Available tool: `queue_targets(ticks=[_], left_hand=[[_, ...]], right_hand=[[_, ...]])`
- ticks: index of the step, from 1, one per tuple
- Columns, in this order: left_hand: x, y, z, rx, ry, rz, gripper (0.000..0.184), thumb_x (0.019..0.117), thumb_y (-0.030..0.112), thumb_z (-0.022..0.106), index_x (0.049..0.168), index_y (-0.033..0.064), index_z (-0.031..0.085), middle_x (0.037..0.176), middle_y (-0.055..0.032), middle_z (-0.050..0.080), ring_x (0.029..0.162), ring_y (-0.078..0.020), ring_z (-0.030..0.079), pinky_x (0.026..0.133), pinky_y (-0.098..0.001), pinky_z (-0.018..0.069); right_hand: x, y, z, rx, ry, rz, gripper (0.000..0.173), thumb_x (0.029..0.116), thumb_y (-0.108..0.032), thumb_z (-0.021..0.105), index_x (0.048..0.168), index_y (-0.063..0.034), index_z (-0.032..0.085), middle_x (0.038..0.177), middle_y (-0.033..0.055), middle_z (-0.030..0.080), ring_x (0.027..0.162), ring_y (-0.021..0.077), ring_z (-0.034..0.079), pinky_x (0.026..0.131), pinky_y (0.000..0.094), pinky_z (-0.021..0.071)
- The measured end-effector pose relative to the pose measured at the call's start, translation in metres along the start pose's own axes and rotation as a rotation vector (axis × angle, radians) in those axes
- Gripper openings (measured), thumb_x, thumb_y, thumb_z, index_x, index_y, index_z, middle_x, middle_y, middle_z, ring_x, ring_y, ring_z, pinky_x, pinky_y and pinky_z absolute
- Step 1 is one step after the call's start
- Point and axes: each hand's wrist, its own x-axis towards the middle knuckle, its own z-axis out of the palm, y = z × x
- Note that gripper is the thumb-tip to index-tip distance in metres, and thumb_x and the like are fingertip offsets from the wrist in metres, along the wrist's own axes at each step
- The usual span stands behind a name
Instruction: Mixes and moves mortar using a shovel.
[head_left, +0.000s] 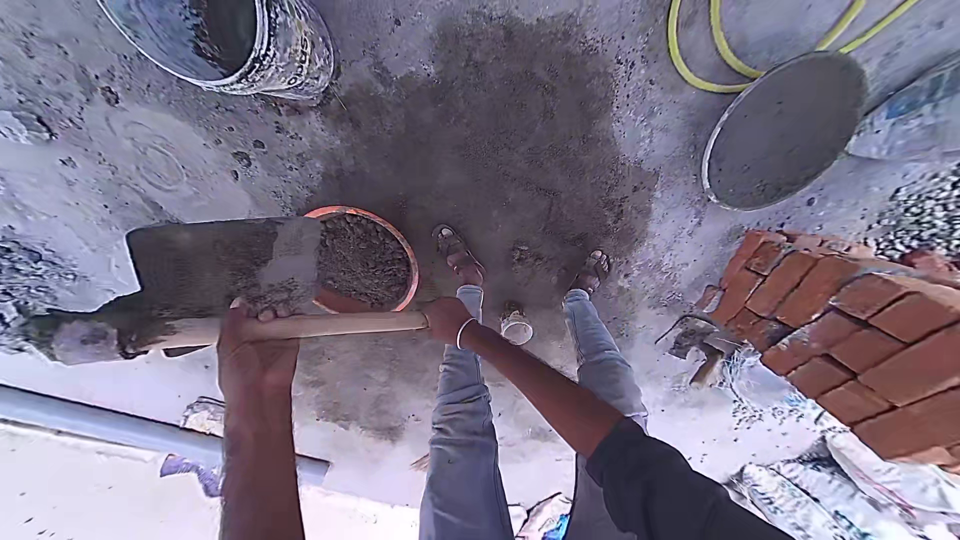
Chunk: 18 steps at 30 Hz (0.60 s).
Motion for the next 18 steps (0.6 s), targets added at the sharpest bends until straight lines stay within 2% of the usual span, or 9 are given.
queue_targets(ticks=[2,6,8,10,12,15,18], left_hand=[[-0.009,-0.021,0.023,0.025,-0.068,-0.076,0.030,0.1108,0.028,0.039,0.087,0.0179,0.054,0.068,0.0034,0.060,0.066,-0.0115,0.065,0.075,-0.0347,0.0605],[-0.036,-0.089,0.091,0.114,-0.098,-0.238,0.014,0.1073,0.023,0.049,0.094,0.0178,0.053,0.070,0.0037,0.058,0.065,-0.0114,0.064,0.070,-0.0337,0.0607],[-0.047,-0.128,0.128,0.130,-0.119,-0.282,0.007,0.1049,0.018,0.054,0.099,0.0149,0.055,0.075,0.0013,0.060,0.068,-0.0135,0.065,0.073,-0.0353,0.0609],[-0.042,-0.173,0.163,0.175,-0.206,-0.276,0.002,0.1046,0.015,0.054,0.105,0.0133,0.055,0.082,-0.0001,0.061,0.073,-0.0130,0.065,0.077,-0.0333,0.0600],[-0.032,-0.220,0.200,0.236,-0.225,-0.267,0.002,0.1032,0.013,0.055,0.105,0.0120,0.055,0.081,-0.0012,0.060,0.071,-0.0126,0.063,0.073,-0.0311,0.0591],[-0.036,-0.280,0.252,0.382,-0.233,-0.278,0.003,0.1022,0.012,0.056,0.102,0.0095,0.055,0.077,-0.0020,0.058,0.064,-0.0118,0.060,0.064,-0.0271,0.0569],[-0.077,-0.344,0.301,0.469,-0.304,-0.301,0.005,0.1032,0.012,0.055,0.105,0.0082,0.054,0.078,-0.0041,0.058,0.065,-0.0143,0.061,0.064,-0.0300,0.0576]], right_hand=[[-0.045,0.016,0.014,0.046,0.023,0.061,0.044,0.0994,-0.032,0.065,0.137,-0.0081,0.061,0.120,0.0226,0.070,0.115,0.0412,0.066,0.095,0.0620,0.0503],[-0.116,0.067,0.044,0.176,0.177,0.293,0.040,0.0979,-0.033,0.064,0.129,-0.0077,0.063,0.111,0.0207,0.072,0.108,0.0394,0.069,0.091,0.0603,0.0526],[-0.137,0.089,0.049,0.223,0.244,0.406,0.040,0.0989,-0.034,0.062,0.129,-0.0070,0.064,0.110,0.0206,0.073,0.108,0.0391,0.070,0.090,0.0592,0.0530],[-0.144,0.109,0.044,0.282,0.282,0.487,0.043,0.1006,-0.035,0.060,0.133,-0.0076,0.063,0.115,0.0198,0.072,0.112,0.0376,0.069,0.093,0.0579,0.0530],[-0.142,0.130,0.037,0.360,0.326,0.530,0.043,0.1016,-0.036,0.060,0.133,-0.0072,0.063,0.119,0.0189,0.071,0.116,0.0358,0.068,0.097,0.0561,0.0522],[-0.141,0.176,0.032,0.475,0.460,0.555,0.036,0.0989,-0.034,0.065,0.123,-0.0062,0.068,0.111,0.0200,0.073,0.110,0.0377,0.069,0.092,0.0584,0.0532],[-0.168,0.243,0.030,0.518,0.565,0.591,0.035,0.0975,-0.032,0.068,0.121,-0.0059,0.069,0.112,0.0212,0.073,0.109,0.0397,0.070,0.090,0.0609,0.0538]])
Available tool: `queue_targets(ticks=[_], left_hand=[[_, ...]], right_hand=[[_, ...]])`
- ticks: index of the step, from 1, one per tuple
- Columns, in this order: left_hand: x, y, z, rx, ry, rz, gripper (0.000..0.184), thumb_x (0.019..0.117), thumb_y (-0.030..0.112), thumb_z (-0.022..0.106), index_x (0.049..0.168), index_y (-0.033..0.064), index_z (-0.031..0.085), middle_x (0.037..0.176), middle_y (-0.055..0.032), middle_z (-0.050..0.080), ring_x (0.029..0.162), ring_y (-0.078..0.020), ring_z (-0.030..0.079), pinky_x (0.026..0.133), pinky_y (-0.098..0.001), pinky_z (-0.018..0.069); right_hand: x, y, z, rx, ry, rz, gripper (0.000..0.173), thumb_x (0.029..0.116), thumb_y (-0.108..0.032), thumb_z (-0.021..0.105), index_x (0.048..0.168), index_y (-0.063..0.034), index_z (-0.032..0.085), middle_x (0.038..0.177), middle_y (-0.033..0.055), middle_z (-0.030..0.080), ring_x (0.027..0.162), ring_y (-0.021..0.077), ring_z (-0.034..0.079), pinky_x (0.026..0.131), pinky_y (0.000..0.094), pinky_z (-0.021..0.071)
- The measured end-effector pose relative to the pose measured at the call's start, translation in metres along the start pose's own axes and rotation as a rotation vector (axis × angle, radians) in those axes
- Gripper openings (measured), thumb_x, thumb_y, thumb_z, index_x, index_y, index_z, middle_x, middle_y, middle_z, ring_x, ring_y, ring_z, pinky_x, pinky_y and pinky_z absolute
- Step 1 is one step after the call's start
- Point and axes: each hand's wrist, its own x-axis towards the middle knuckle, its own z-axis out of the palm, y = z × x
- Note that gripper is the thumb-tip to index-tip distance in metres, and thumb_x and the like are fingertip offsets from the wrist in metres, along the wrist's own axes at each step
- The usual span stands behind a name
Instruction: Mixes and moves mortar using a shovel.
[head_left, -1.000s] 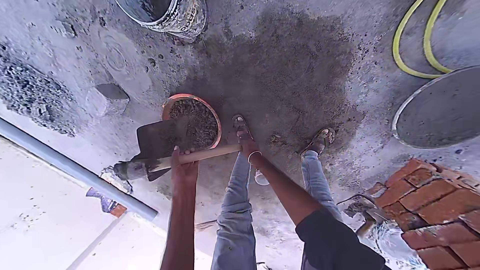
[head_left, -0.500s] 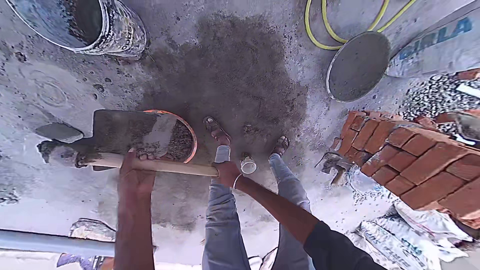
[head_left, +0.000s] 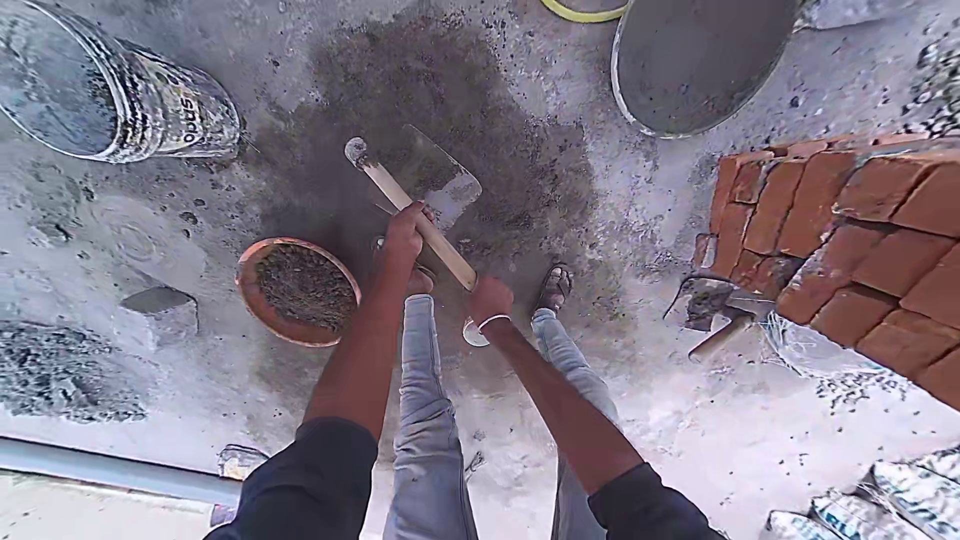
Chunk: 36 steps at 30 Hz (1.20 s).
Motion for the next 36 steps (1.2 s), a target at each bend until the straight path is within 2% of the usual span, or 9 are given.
queue_targets(ticks=[3,6,14,17,20,22,29,34,36], left_hand=[[-0.028,-0.054,0.073,0.030,-0.102,-0.040,0.006,0.1043,0.011,0.052,0.109,0.0074,0.053,0.081,-0.0052,0.059,0.070,-0.0156,0.062,0.072,-0.0331,0.0580],[-0.037,-0.098,0.147,0.002,-0.166,-0.079,0.004,0.1040,0.009,0.052,0.108,0.0064,0.053,0.083,-0.0058,0.057,0.070,-0.0155,0.061,0.070,-0.0317,0.0577],[0.041,-0.174,0.279,0.065,-0.381,-0.122,0.010,0.1059,0.013,0.049,0.098,0.0076,0.052,0.079,-0.0036,0.054,0.067,-0.0138,0.057,0.067,-0.0302,0.0559],[0.046,-0.195,0.279,0.173,-0.395,-0.074,0.017,0.1064,0.017,0.051,0.100,0.0022,0.056,0.073,-0.0039,0.055,0.060,-0.0121,0.057,0.058,-0.0270,0.0544],[0.043,-0.206,0.267,0.305,-0.437,-0.085,0.032,0.1077,0.021,0.051,0.131,-0.0013,0.049,0.086,-0.0087,0.058,0.069,-0.0151,0.061,0.063,-0.0297,0.0559],[0.041,-0.208,0.258,0.393,-0.461,-0.106,0.041,0.1063,0.020,0.052,0.142,0.0014,0.043,0.092,-0.0109,0.060,0.073,-0.0171,0.063,0.064,-0.0314,0.0561],[0.042,-0.209,0.180,0.643,-0.488,-0.078,0.046,0.1040,0.019,0.056,0.143,-0.0015,0.044,0.107,-0.0227,0.067,0.088,-0.0287,0.069,0.078,-0.0444,0.0578],[0.050,-0.220,0.089,0.651,-0.461,-0.150,0.053,0.1041,0.021,0.057,0.150,0.0029,0.039,0.113,-0.0230,0.065,0.085,-0.0281,0.070,0.076,-0.0433,0.0593],[0.055,-0.243,0.050,0.586,-0.456,-0.141,0.057,0.1025,0.026,0.057,0.152,0.0056,0.036,0.106,-0.0244,0.064,0.074,-0.0293,0.066,0.066,-0.0444,0.0572]], right_hand=[[0.010,0.067,-0.033,0.030,0.130,0.004,0.031,0.0966,-0.026,0.070,0.118,-0.0035,0.068,0.108,0.0244,0.072,0.103,0.0442,0.070,0.082,0.0644,0.0544],[0.036,0.118,-0.069,-0.015,0.244,0.033,0.035,0.0948,-0.021,0.072,0.122,-0.0003,0.065,0.108,0.0274,0.071,0.104,0.0474,0.069,0.082,0.0669,0.0536],[0.149,0.197,-0.107,-0.113,0.468,0.185,0.033,0.0956,-0.014,0.063,0.125,0.0006,0.061,0.115,0.0297,0.070,0.109,0.0498,0.068,0.083,0.0687,0.0516],[0.166,0.214,-0.076,-0.065,0.531,0.226,0.032,0.0979,-0.019,0.059,0.124,0.0004,0.057,0.107,0.0340,0.068,0.104,0.0553,0.066,0.075,0.0721,0.0498],[0.161,0.208,-0.050,-0.049,0.525,0.312,0.035,0.0991,-0.021,0.061,0.127,0.0005,0.059,0.112,0.0340,0.068,0.110,0.0529,0.066,0.086,0.0706,0.0491],[0.149,0.194,-0.037,-0.050,0.496,0.366,0.037,0.1005,-0.021,0.060,0.130,0.0012,0.059,0.118,0.0323,0.068,0.116,0.0489,0.065,0.093,0.0663,0.0493],[0.107,0.130,0.035,0.056,0.394,0.490,0.049,0.1022,-0.027,0.063,0.140,0.0030,0.055,0.133,0.0280,0.063,0.128,0.0386,0.061,0.106,0.0516,0.0473],[0.096,0.116,0.125,0.079,0.390,0.481,0.048,0.0961,-0.025,0.071,0.136,-0.0003,0.059,0.125,0.0255,0.068,0.119,0.0381,0.066,0.100,0.0532,0.0517],[0.090,0.107,0.154,0.098,0.376,0.474,0.044,0.0971,-0.025,0.070,0.132,0.0005,0.061,0.118,0.0260,0.070,0.114,0.0400,0.068,0.096,0.0565,0.0526]])
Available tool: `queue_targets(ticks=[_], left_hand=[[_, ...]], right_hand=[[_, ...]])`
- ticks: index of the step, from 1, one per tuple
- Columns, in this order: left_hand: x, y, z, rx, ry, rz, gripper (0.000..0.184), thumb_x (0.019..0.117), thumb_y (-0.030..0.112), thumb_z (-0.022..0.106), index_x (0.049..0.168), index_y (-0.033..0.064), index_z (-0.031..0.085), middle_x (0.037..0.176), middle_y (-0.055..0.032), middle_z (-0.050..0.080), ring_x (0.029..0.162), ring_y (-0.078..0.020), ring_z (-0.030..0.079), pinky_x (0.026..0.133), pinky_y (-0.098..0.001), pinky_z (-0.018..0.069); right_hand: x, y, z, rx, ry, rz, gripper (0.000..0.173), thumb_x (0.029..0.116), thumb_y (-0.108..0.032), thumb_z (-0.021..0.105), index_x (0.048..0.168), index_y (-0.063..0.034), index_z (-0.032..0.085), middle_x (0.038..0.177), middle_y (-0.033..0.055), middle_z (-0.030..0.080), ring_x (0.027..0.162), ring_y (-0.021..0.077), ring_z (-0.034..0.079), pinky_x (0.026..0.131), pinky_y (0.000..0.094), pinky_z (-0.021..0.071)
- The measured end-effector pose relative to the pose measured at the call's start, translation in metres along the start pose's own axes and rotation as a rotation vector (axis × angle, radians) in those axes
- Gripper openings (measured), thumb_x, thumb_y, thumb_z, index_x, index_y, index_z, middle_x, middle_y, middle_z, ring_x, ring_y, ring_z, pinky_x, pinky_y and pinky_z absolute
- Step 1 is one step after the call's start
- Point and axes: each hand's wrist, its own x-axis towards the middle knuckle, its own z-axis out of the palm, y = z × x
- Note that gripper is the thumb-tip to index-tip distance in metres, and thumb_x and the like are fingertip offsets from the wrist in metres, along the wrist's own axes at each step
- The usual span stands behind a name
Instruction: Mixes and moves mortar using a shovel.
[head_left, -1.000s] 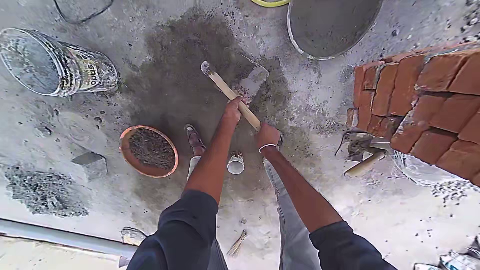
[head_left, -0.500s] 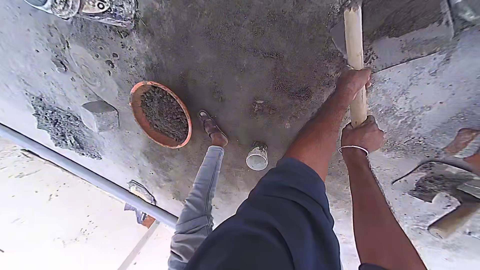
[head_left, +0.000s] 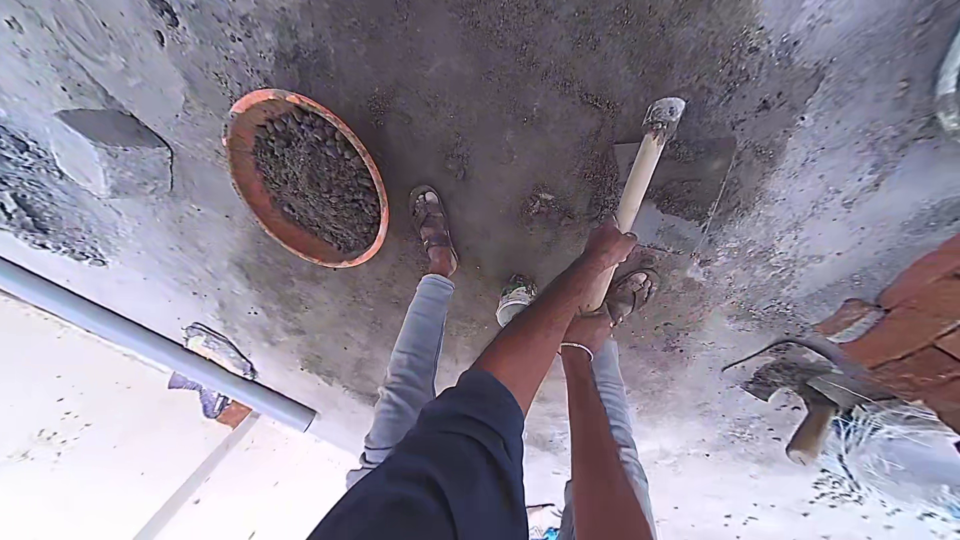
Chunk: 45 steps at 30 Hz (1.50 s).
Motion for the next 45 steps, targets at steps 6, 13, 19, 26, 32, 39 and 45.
queue_targets(ticks=[6,13,19,26,32,39,45], left_hand=[[-0.022,-0.034,-0.057,0.027,0.052,-0.038,0.063,0.1051,0.025,0.056,0.158,0.0054,0.029,0.121,-0.0264,0.063,0.089,-0.0335,0.069,0.079,-0.0476,0.0592],[-0.098,-0.050,-0.126,0.016,0.136,-0.188,0.055,0.1077,0.030,0.051,0.156,0.0099,0.034,0.124,-0.0257,0.061,0.091,-0.0357,0.065,0.080,-0.0498,0.0544],[-0.100,-0.061,-0.158,-0.171,0.145,-0.021,0.050,0.1067,0.024,0.056,0.150,0.0080,0.039,0.097,-0.0149,0.060,0.072,-0.0193,0.057,0.069,-0.0349,0.0521],[0.018,0.117,-0.088,-0.414,-0.112,0.186,0.042,0.1061,0.018,0.056,0.143,0.0018,0.043,0.083,-0.0078,0.055,0.063,-0.0131,0.056,0.059,-0.0268,0.0515],[0.027,0.163,-0.080,-0.201,-0.054,0.139,0.034,0.1061,0.023,0.053,0.134,0.0046,0.049,0.083,-0.0069,0.056,0.063,-0.0128,0.056,0.056,-0.0270,0.0506],[-0.007,0.036,-0.120,-0.450,0.069,0.130,0.041,0.1042,0.028,0.055,0.138,0.0070,0.045,0.085,-0.0081,0.056,0.063,-0.0152,0.056,0.057,-0.0304,0.0515],[-0.050,-0.030,-0.153,-0.716,0.269,0.004,0.012,0.1033,0.018,0.057,0.113,0.0118,0.053,0.078,-0.0014,0.053,0.059,-0.0123,0.055,0.056,-0.0288,0.0530]], right_hand=[[-0.045,-0.005,0.052,0.030,-0.037,-0.025,0.041,0.0955,-0.022,0.073,0.128,0.0020,0.065,0.110,0.0252,0.072,0.107,0.0402,0.070,0.095,0.0569,0.0532],[-0.097,-0.014,0.101,0.042,-0.137,-0.050,0.037,0.0955,-0.021,0.072,0.127,-0.0031,0.065,0.099,0.0208,0.074,0.095,0.0380,0.073,0.084,0.0568,0.0565],[-0.114,-0.015,0.112,-0.009,-0.027,-0.145,0.032,0.0965,-0.022,0.071,0.123,-0.0036,0.068,0.091,0.0203,0.075,0.088,0.0405,0.074,0.078,0.0598,0.0556],[0.015,-0.115,-0.011,-0.136,0.302,-0.118,0.043,0.1016,-0.029,0.058,0.139,-0.0070,0.059,0.118,0.0195,0.073,0.115,0.0355,0.069,0.096,0.0544,0.0516],[0.063,-0.119,-0.019,-0.104,0.365,-0.232,0.036,0.1004,-0.034,0.060,0.125,-0.0075,0.062,0.110,0.0166,0.072,0.106,0.0315,0.071,0.089,0.0493,0.0558],[-0.026,-0.105,0.002,-0.261,-0.035,-0.184,0.040,0.0994,-0.026,0.065,0.131,-0.0015,0.062,0.115,0.0218,0.072,0.113,0.0368,0.069,0.095,0.0539,0.0535],[-0.052,-0.057,0.033,-0.401,-0.193,-0.300,0.051,0.0987,-0.024,0.064,0.146,-0.0084,0.054,0.115,0.0183,0.074,0.108,0.0374,0.072,0.091,0.0563,0.0552]])
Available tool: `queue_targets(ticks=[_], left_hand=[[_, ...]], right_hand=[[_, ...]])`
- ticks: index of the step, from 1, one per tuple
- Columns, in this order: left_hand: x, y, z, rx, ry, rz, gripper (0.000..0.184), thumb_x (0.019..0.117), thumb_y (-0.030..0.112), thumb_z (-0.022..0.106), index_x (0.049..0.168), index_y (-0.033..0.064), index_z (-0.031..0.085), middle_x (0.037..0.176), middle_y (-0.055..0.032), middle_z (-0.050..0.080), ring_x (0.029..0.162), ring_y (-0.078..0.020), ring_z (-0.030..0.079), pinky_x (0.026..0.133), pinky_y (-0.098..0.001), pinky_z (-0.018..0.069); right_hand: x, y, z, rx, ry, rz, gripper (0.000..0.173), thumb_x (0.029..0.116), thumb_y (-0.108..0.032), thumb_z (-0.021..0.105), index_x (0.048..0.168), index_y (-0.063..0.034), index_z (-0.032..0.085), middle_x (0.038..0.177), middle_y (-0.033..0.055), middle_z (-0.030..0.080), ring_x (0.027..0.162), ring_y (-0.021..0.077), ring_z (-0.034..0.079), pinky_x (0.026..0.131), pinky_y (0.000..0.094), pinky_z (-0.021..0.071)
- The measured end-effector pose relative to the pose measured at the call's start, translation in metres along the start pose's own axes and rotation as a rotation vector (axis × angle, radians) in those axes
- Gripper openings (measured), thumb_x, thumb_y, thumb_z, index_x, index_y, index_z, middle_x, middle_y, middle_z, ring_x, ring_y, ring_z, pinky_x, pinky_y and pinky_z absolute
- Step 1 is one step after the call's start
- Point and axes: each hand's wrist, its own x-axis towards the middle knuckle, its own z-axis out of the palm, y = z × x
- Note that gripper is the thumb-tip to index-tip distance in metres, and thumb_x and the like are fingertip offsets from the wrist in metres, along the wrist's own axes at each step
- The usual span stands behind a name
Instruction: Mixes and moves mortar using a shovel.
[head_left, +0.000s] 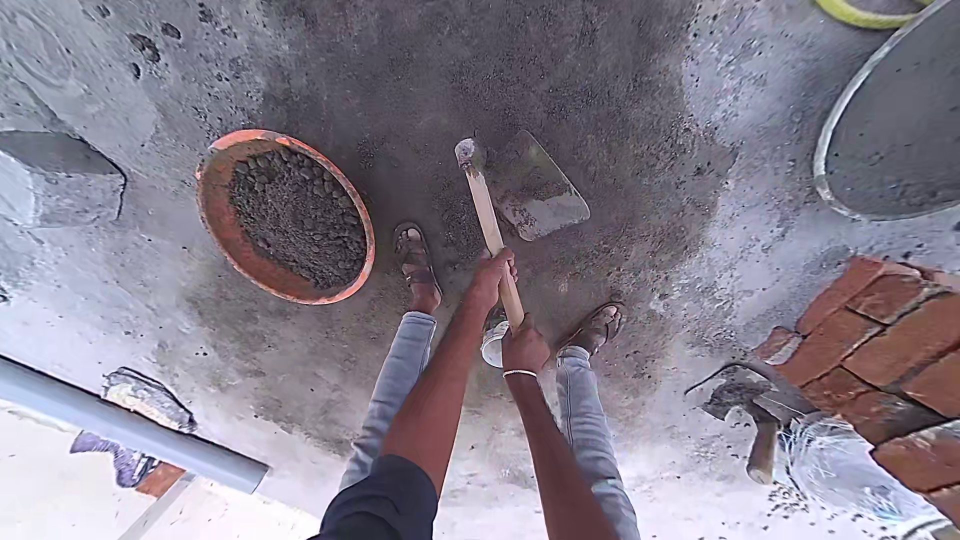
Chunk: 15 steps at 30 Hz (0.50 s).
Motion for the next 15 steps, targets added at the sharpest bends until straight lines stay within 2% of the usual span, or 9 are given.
queue_targets(ticks=[3,5,7,9,10,11,13,15], left_hand=[[-0.025,-0.007,-0.021,-0.113,0.077,-0.037,0.003,0.1053,0.008,0.052,0.107,0.0054,0.051,0.075,-0.0046,0.052,0.058,-0.0146,0.054,0.057,-0.0289,0.0538],[-0.033,-0.004,-0.024,-0.173,0.037,0.006,0.003,0.1059,0.005,0.048,0.108,0.0062,0.049,0.074,-0.0038,0.052,0.057,-0.0137,0.054,0.058,-0.0280,0.0544],[-0.032,0.013,-0.014,-0.196,-0.048,0.105,0.006,0.1059,0.006,0.048,0.111,0.0090,0.051,0.077,-0.0027,0.053,0.060,-0.0131,0.055,0.060,-0.0283,0.0542],[-0.010,0.053,0.020,-0.225,-0.160,0.223,0.006,0.1042,0.007,0.049,0.107,0.0130,0.051,0.075,0.0003,0.053,0.057,-0.0103,0.054,0.057,-0.0257,0.0530],[0.006,0.084,0.046,-0.252,-0.205,0.269,0.005,0.1044,0.006,0.048,0.106,0.0112,0.049,0.072,0.0000,0.052,0.055,-0.0102,0.053,0.054,-0.0251,0.0525],[0.019,0.114,0.073,-0.268,-0.229,0.287,0.004,0.1046,0.006,0.048,0.107,0.0091,0.048,0.071,-0.0011,0.051,0.052,-0.0106,0.052,0.051,-0.0246,0.0515],[0.046,0.176,0.127,-0.262,-0.266,0.300,0.006,0.1046,0.007,0.049,0.110,0.0059,0.047,0.071,-0.0028,0.048,0.051,-0.0107,0.050,0.047,-0.0231,0.0497],[0.071,0.236,0.150,-0.186,-0.233,0.315,0.009,0.1052,0.012,0.053,0.105,0.0039,0.051,0.069,-0.0027,0.048,0.051,-0.0110,0.051,0.048,-0.0242,0.0508]], right_hand=[[-0.022,0.017,0.020,0.020,-0.008,-0.041,0.045,0.0969,-0.021,0.065,0.140,-0.0093,0.060,0.111,0.0186,0.075,0.101,0.0388,0.073,0.085,0.0595,0.0560],[-0.025,0.019,0.020,0.034,0.029,-0.064,0.042,0.0960,-0.019,0.066,0.136,-0.0089,0.062,0.111,0.0190,0.074,0.099,0.0395,0.074,0.082,0.0606,0.0563],[-0.015,0.009,0.001,0.041,0.113,-0.098,0.045,0.0946,-0.018,0.068,0.138,-0.0085,0.062,0.111,0.0204,0.075,0.098,0.0413,0.074,0.081,0.0615,0.0556],[0.012,-0.016,-0.043,0.026,0.183,-0.101,0.054,0.0935,-0.019,0.069,0.145,-0.0110,0.057,0.113,0.0200,0.075,0.101,0.0402,0.073,0.084,0.0598,0.0551],[0.030,-0.035,-0.072,0.023,0.221,-0.096,0.053,0.0941,-0.020,0.068,0.145,-0.0118,0.056,0.113,0.0196,0.074,0.103,0.0395,0.072,0.086,0.0591,0.0546],[0.046,-0.052,-0.100,0.029,0.264,-0.089,0.050,0.0950,-0.021,0.068,0.142,-0.0113,0.056,0.112,0.0205,0.073,0.105,0.0402,0.071,0.088,0.0595,0.0535],[0.079,-0.085,-0.154,0.068,0.414,-0.123,0.043,0.0936,-0.018,0.069,0.134,-0.0063,0.059,0.107,0.0255,0.072,0.103,0.0456,0.071,0.084,0.0645,0.0528],[0.098,-0.135,-0.194,0.098,0.473,-0.173,0.041,0.0925,-0.018,0.067,0.129,-0.0010,0.060,0.113,0.0297,0.070,0.109,0.0489,0.068,0.086,0.0672,0.0514]])
